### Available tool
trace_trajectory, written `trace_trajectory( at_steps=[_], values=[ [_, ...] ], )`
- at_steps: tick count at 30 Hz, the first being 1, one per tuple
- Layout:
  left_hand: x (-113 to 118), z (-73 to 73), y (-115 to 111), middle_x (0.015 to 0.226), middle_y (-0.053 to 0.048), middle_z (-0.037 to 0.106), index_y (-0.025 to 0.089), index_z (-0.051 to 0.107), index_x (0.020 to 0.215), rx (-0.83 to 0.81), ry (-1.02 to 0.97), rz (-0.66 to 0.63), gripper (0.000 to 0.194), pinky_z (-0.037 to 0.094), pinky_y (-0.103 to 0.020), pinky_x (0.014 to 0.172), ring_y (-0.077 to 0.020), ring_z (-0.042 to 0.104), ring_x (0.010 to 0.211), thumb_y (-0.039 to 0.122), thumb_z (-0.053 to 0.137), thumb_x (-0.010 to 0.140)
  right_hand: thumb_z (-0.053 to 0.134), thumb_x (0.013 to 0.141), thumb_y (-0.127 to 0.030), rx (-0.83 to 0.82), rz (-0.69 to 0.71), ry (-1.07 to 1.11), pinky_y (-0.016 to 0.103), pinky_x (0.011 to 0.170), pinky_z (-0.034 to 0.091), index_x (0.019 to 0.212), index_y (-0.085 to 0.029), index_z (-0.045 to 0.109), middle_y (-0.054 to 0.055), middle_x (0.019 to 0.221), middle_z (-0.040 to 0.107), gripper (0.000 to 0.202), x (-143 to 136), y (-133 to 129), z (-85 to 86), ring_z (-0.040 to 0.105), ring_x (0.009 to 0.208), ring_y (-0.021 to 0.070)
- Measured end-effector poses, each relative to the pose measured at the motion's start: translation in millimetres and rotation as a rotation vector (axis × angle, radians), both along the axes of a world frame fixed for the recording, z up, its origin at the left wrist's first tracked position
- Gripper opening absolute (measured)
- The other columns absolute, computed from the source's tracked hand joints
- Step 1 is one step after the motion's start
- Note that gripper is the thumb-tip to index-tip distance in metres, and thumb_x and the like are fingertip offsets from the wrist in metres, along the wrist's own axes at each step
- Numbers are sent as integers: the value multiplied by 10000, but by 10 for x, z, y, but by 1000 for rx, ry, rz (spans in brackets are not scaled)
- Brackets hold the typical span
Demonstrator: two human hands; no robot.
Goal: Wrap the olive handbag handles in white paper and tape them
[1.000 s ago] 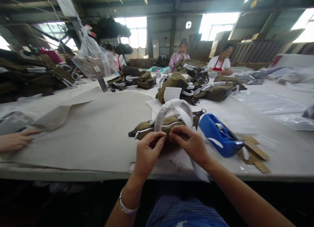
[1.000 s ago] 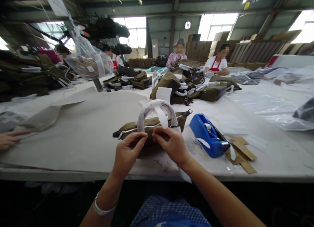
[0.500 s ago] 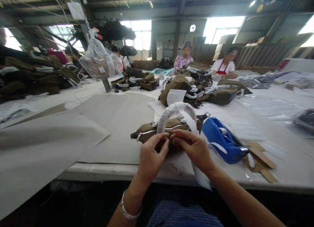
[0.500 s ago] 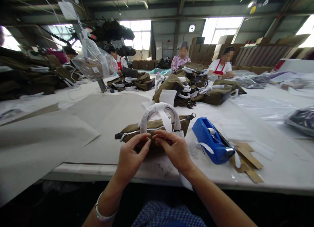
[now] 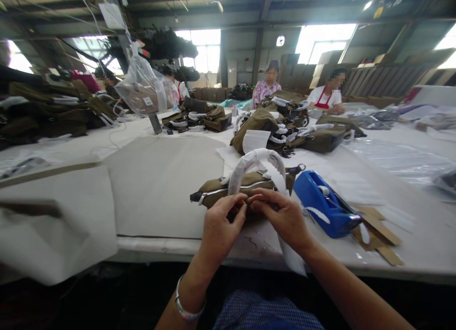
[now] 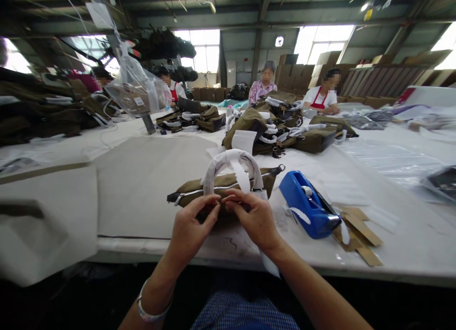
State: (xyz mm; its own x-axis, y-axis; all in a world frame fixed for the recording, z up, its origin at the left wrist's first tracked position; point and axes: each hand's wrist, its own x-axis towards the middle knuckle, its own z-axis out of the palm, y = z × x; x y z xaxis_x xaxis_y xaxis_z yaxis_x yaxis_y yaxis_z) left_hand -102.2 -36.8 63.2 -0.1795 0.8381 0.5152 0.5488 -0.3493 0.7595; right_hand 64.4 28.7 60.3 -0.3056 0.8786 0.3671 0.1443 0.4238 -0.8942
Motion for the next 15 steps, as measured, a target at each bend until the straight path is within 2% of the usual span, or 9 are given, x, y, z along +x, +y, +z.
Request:
trace_trajectory(
  at_steps=[9, 15],
  values=[
    [12, -37, 14, 982, -2, 777, 245, 730, 1072, -27, -43, -7, 169, 570, -288, 859, -172, 733, 896, 208, 692, 912, 732, 857, -246, 85, -42, -34, 311, 883, 609, 1107, -267, 749, -15, 931, 805, 252, -34, -64, 21, 768, 913, 196],
    [41, -82, 30, 963, -12, 774, 234, 734, 1044, -10, -129, -3, 164, 583, -294, 858, -176, 735, 887, 184, 691, 894, 723, 866, -224, 175, -103, -61, 336, 887, 618, 1071, -267, 761, -1, 954, 803, 214, -63, -106, 17, 771, 900, 212]
  ],
)
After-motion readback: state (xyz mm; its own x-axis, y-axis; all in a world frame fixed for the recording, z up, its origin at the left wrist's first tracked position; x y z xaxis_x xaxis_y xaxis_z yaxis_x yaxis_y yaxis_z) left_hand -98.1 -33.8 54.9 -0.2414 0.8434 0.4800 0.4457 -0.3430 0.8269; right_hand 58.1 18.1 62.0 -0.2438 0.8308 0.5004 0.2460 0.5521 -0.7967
